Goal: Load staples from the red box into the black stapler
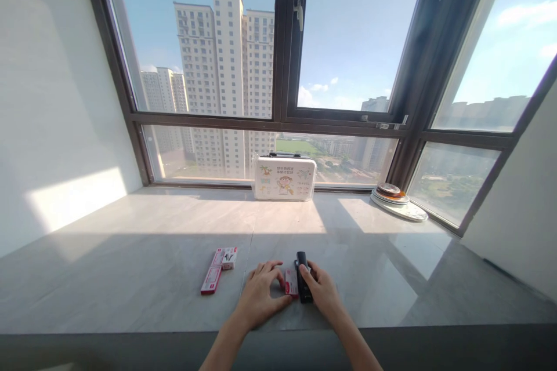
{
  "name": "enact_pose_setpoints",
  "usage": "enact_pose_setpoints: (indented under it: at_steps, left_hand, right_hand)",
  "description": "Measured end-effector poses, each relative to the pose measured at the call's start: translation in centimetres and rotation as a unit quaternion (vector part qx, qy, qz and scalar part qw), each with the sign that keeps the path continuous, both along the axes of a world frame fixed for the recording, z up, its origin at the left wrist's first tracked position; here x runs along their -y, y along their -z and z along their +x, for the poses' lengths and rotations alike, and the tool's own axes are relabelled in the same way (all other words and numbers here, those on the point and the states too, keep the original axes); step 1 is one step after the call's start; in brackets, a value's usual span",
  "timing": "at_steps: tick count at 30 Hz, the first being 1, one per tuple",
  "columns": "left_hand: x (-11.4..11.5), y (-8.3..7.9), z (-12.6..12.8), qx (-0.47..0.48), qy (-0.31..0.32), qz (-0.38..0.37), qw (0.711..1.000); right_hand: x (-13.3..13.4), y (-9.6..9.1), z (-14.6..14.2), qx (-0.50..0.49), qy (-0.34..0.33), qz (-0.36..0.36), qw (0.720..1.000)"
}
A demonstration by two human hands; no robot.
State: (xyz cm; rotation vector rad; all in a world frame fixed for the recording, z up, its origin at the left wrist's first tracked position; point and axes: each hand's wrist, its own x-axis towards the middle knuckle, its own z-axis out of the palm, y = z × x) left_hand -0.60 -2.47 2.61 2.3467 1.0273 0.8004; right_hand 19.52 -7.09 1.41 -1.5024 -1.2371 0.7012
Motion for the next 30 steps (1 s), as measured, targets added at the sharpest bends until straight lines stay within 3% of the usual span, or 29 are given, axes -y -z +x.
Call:
enact_pose_setpoints:
  at_steps: [5,13,17,19,22,25,27,30]
  left_hand:
    - [-0.4,0.1,-0.3,0.008,-0.022,-0.034,0.999]
    - [-0.5,0.6,-0.5,-0.002,0.025,-0.039,0.999]
    - [-0.7,0.3,-0.7,0.058,0.025,-0.036,0.997]
    - [-1.3,0.2,-2.2,0.110,-0.025,-0.022,0.993]
    - [-2.7,0.6,-7.1,0.137,-0.179,0.046,0.973]
    - [-3.3,2.1,-12.9,0.039,-0.285,0.104,0.952]
    - [-2.8,3.2,-15.4,-0.030,-0.289,0.091,0.953]
    - [-1.2,3.9,-16.1,-0.066,-0.241,0.052,0.967]
  right_hand:
    - [-0.5,-0.1,-0.7,0.000,-0.016,-0.004,1.000]
    - [-0.3,0.0,-2.2,-0.007,-0.020,-0.010,1.000]
    - [-0.1,-0.3,-2.4,-0.007,0.001,-0.001,1.000]
    - [-0.1,-0.2,-2.3,-0.019,0.011,0.000,1.000]
    - [-0.1,0.4,-2.0,-0.036,0.017,-0.006,0.999]
    - [-0.3,1.2,-1.7,-0.027,0.016,0.001,1.000]
    - [-0.5,1.7,-1.6,-0.016,0.015,0.005,1.000]
    - [-0.8,2.1,-1.5,-0.005,0.014,0.005,1.000]
